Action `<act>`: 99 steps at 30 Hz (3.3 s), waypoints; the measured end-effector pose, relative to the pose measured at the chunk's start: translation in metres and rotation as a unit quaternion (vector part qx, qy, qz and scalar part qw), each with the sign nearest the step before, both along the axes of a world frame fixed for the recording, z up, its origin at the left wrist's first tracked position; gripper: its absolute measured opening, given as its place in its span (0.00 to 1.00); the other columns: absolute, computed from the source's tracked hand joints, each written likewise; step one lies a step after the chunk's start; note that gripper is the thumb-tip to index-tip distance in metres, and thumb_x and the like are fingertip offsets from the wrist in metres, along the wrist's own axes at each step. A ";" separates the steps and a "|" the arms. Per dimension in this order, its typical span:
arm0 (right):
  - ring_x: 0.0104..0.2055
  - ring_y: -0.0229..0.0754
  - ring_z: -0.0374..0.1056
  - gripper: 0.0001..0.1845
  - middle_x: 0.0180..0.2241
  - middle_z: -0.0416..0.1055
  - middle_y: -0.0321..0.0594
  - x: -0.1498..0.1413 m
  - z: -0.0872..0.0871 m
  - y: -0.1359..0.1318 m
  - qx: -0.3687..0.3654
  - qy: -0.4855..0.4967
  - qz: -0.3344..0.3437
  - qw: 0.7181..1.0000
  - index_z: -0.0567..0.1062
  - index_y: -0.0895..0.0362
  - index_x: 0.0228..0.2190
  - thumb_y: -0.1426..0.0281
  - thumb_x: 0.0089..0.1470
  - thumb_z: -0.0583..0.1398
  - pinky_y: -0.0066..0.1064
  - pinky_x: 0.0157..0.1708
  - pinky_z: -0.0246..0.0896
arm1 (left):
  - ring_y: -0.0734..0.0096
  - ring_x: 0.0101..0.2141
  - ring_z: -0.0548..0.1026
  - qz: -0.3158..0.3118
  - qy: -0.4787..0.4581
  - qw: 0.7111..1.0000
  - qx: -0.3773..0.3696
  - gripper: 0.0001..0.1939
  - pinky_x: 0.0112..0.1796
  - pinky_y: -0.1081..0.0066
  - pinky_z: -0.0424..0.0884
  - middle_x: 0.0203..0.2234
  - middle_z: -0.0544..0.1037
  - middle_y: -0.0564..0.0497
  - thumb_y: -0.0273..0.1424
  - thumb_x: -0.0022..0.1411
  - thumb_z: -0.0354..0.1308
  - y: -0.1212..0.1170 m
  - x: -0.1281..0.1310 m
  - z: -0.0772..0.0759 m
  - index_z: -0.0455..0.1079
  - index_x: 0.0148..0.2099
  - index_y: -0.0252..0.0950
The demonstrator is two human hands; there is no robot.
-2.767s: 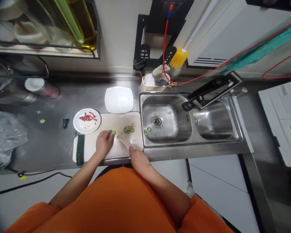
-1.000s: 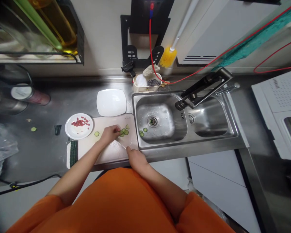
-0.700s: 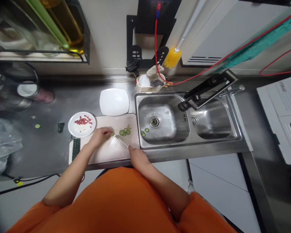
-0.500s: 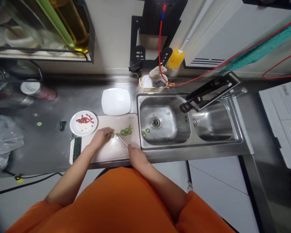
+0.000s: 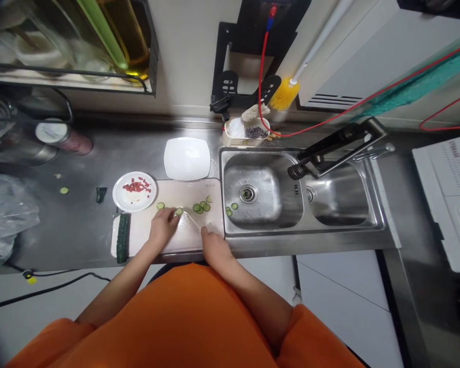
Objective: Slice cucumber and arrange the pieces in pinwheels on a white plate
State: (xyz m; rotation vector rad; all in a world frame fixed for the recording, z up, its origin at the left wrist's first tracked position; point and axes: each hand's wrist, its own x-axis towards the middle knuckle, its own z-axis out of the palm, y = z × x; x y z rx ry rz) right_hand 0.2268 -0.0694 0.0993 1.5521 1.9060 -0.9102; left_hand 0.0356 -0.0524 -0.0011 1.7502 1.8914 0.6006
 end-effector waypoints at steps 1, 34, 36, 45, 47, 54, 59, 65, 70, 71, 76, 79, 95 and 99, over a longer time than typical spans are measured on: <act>0.42 0.48 0.70 0.21 0.38 0.72 0.49 -0.002 0.001 0.000 0.003 0.001 0.006 1.000 0.60 0.57 0.50 0.82 0.56 0.44 0.32 0.35 0.63 | 0.65 0.36 0.71 -0.001 -0.003 1.000 0.003 0.11 0.41 0.67 0.68 0.33 0.73 0.46 0.32 0.59 0.54 0.000 0.000 -0.001 0.71 0.43 0.35; 0.44 0.48 0.69 0.19 0.38 0.72 0.51 -0.023 -0.003 -0.001 0.000 0.029 -0.001 1.000 0.60 0.60 0.49 0.81 0.56 0.44 0.33 0.38 0.61 | 0.65 0.36 0.72 0.007 -0.014 1.000 0.017 0.11 0.41 0.68 0.68 0.32 0.75 0.47 0.31 0.57 0.55 0.000 -0.002 -0.004 0.73 0.42 0.36; 0.44 0.48 0.69 0.19 0.38 0.72 0.50 -0.022 -0.002 -0.003 0.001 0.030 -0.005 1.000 0.61 0.60 0.48 0.81 0.56 0.45 0.33 0.38 0.61 | 0.65 0.36 0.71 0.008 -0.016 1.000 0.017 0.11 0.40 0.68 0.67 0.32 0.75 0.47 0.30 0.57 0.55 0.001 -0.002 -0.004 0.73 0.42 0.36; 0.44 0.48 0.69 0.24 0.37 0.73 0.49 0.004 0.000 -0.013 -0.033 0.012 -0.016 0.999 0.62 0.58 0.50 0.84 0.52 0.45 0.33 0.37 0.61 | 0.72 0.26 0.68 0.051 -0.046 0.997 -0.026 0.06 0.32 0.72 0.65 0.26 0.73 0.52 0.33 0.55 0.57 0.005 0.002 0.003 0.71 0.34 0.38; 0.44 0.48 0.70 0.25 0.37 0.73 0.48 0.008 0.000 -0.015 -0.038 0.013 -0.019 0.999 0.62 0.57 0.49 0.84 0.51 0.45 0.32 0.37 0.60 | 0.73 0.25 0.69 0.065 -0.067 0.994 -0.051 0.07 0.31 0.73 0.64 0.24 0.74 0.54 0.35 0.56 0.55 0.004 0.001 0.006 0.71 0.32 0.38; 0.43 0.48 0.70 0.24 0.36 0.73 0.48 0.011 -0.002 -0.016 -0.030 0.009 -0.014 0.999 0.62 0.57 0.49 0.84 0.52 0.46 0.32 0.37 0.60 | 0.71 0.28 0.73 0.215 -0.065 0.973 -0.047 0.11 0.35 0.71 0.66 0.28 0.78 0.52 0.38 0.56 0.55 0.007 -0.024 0.013 0.72 0.36 0.37; 0.43 0.47 0.70 0.22 0.37 0.73 0.49 0.010 -0.001 -0.013 -0.034 0.001 -0.003 0.999 0.62 0.58 0.48 0.84 0.53 0.47 0.31 0.37 0.60 | 0.68 0.29 0.73 0.186 0.005 0.983 -0.002 0.10 0.35 0.69 0.66 0.29 0.77 0.49 0.34 0.58 0.51 0.008 -0.036 0.005 0.72 0.37 0.36; 0.43 0.47 0.70 0.24 0.38 0.72 0.49 0.011 -0.003 -0.014 -0.028 0.006 0.002 1.000 0.61 0.58 0.51 0.83 0.53 0.46 0.32 0.37 0.61 | 0.65 0.34 0.72 0.117 0.096 0.988 0.026 0.13 0.38 0.68 0.66 0.31 0.76 0.45 0.33 0.62 0.48 0.003 -0.035 0.003 0.74 0.38 0.36; 0.44 0.49 0.70 0.26 0.38 0.73 0.50 0.013 -0.006 -0.015 -0.026 0.014 0.005 1.000 0.60 0.58 0.53 0.83 0.54 0.44 0.34 0.38 0.62 | 0.67 0.39 0.72 0.041 0.065 0.996 0.052 0.13 0.40 0.69 0.67 0.39 0.75 0.45 0.35 0.62 0.50 0.005 -0.025 0.013 0.75 0.40 0.37; 0.44 0.49 0.70 0.25 0.38 0.73 0.50 0.014 -0.006 -0.015 -0.025 0.016 0.007 1.000 0.60 0.58 0.53 0.82 0.54 0.44 0.34 0.37 0.62 | 0.67 0.40 0.72 0.007 0.037 0.998 0.057 0.13 0.42 0.69 0.68 0.39 0.75 0.46 0.35 0.62 0.50 0.008 -0.021 0.014 0.75 0.41 0.38; 0.43 0.47 0.70 0.20 0.37 0.73 0.50 0.013 -0.004 -0.015 -0.015 0.015 0.013 1.000 0.62 0.58 0.49 0.81 0.57 0.44 0.32 0.36 0.62 | 0.69 0.38 0.73 -0.126 -0.057 0.990 0.011 0.14 0.42 0.69 0.69 0.39 0.76 0.48 0.33 0.59 0.55 0.040 0.006 0.011 0.72 0.48 0.39; 0.43 0.47 0.70 0.19 0.37 0.73 0.50 0.013 -0.004 -0.016 -0.005 0.013 0.015 1.000 0.63 0.58 0.48 0.80 0.58 0.44 0.31 0.36 0.62 | 0.67 0.37 0.73 -0.184 -0.050 0.981 -0.044 0.13 0.41 0.69 0.68 0.36 0.76 0.48 0.30 0.56 0.56 0.058 0.018 0.007 0.73 0.44 0.39; 0.42 0.48 0.70 0.19 0.37 0.73 0.50 0.015 -0.005 -0.016 -0.005 0.023 0.010 1.000 0.63 0.58 0.48 0.81 0.56 0.45 0.32 0.35 0.62 | 0.74 0.25 0.68 -0.143 -0.085 0.976 -0.140 0.02 0.29 0.74 0.63 0.22 0.73 0.55 0.29 0.51 0.57 0.062 0.029 0.021 0.70 0.29 0.37; 0.43 0.48 0.70 0.20 0.38 0.73 0.50 0.016 -0.004 -0.014 -0.019 0.024 0.008 1.000 0.62 0.58 0.48 0.81 0.55 0.46 0.32 0.36 0.61 | 0.75 0.24 0.68 -0.077 -0.095 0.982 -0.146 0.06 0.28 0.75 0.63 0.22 0.74 0.56 0.35 0.52 0.57 0.053 0.012 0.025 0.71 0.30 0.38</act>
